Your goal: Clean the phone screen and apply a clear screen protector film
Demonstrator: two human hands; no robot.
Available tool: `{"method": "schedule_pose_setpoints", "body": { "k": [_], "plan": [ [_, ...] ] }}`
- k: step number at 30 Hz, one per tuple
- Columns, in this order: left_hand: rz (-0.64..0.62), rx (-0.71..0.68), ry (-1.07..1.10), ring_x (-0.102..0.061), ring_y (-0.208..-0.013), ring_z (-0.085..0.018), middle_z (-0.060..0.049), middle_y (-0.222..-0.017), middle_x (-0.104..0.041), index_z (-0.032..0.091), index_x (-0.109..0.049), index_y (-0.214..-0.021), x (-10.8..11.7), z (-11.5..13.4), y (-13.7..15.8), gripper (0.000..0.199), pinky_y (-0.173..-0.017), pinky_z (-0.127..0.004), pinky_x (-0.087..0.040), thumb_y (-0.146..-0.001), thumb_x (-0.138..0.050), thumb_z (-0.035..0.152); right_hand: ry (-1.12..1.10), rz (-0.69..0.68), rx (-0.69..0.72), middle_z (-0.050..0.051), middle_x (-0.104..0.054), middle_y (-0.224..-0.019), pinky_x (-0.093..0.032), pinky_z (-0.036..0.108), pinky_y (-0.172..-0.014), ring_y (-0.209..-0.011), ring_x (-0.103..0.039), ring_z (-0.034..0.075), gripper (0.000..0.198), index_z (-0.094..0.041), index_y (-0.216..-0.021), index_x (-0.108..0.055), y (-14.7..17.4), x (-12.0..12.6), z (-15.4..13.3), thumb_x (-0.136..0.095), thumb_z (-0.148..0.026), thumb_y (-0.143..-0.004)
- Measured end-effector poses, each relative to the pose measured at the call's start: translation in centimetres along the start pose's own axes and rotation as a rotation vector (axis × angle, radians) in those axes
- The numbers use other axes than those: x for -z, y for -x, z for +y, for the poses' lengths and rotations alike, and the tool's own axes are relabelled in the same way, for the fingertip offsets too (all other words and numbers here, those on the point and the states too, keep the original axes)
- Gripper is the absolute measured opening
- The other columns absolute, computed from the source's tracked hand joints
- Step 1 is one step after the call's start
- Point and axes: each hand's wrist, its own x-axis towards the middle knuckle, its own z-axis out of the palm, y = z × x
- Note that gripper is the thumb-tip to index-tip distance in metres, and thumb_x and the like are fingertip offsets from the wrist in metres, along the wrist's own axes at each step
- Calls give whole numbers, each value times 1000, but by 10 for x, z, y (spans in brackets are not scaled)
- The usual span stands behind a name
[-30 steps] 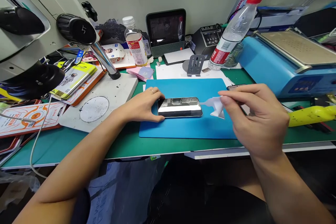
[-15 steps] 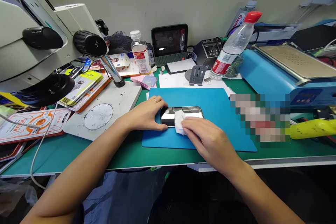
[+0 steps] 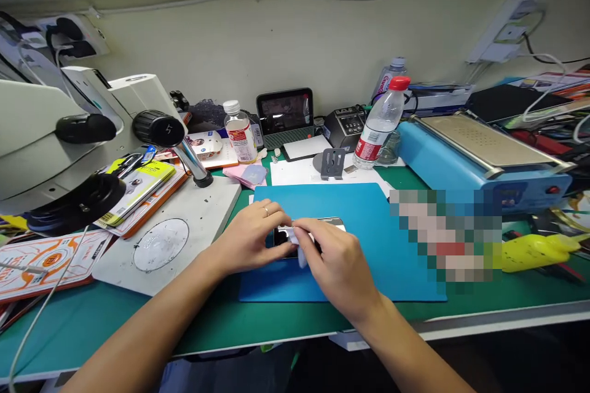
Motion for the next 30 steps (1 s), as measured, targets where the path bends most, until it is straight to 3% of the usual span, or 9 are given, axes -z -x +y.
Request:
{"method": "schedule_pose_setpoints", "body": {
  "k": [4,5,8,13,16,22,30],
  "plan": [
    [64,-8,-37,-58,-75,-20,-5,-84,-69,22,-63,-91,-3,-2,2,16,-70,-36,-46,-99,-51,27,-63,8,0,6,-79,-100,-58,39,-80,-91,-75,24,11,-26,-107,-66,6,-4,3,-56,-28,-103],
    [72,-10,-45,-58,-75,-20,-5,-84,-70,23,-64,-90,-4,-2,2,17,-70,-37,-46,-99,-50,27,-67,2,-7,7,-78,-106,-58,41,-83,-96,-74,27,17,-26,-115,-64,8,-5,4,-63,-33,-100],
    [99,-30,-54,-59,-74,-20,-6,-83,-71,23,-63,-88,-5,0,2,21,-71,-38,-47,-100,-47,26,2,-18,-28,11,-74,-118,-59,50,-88,-106,-70,34,57,-25,-132,-56,15,-9,5,-82,-42,-84],
    [150,-125,-43,-58,-72,-18,-5,-81,-71,22,-62,-87,-4,4,2,18,-68,-36,-46,-100,-50,23,-2,-20,19,8,-73,-107,-57,45,-88,-101,-68,27,29,-23,-116,-63,17,-8,5,-57,-7,-92],
    [197,-143,-37,-60,-76,-18,-5,-85,-71,21,-63,-93,-3,3,3,11,-69,-34,-46,-100,-54,23,-83,32,48,6,-75,-100,-55,42,-85,-95,-68,24,22,-24,-105,-67,15,0,5,-53,-9,-98],
    [138,-188,-79,-58,-78,-17,-5,-89,-70,18,-68,-108,-6,-3,3,14,-67,-30,-45,-97,-60,21,-140,77,79,6,-78,-103,-58,38,-83,-95,-71,22,26,-23,-112,-70,13,10,4,-55,-8,-98],
    [264,-80,-160,-58,-72,-14,-4,-84,-61,21,-80,-106,-9,-19,5,30,-62,-25,-44,-89,-58,11,14,28,419,15,-76,-124,-57,43,-103,-122,-69,26,33,-13,-122,-70,16,-8,18,-48,-5,-98]
  ]
}}
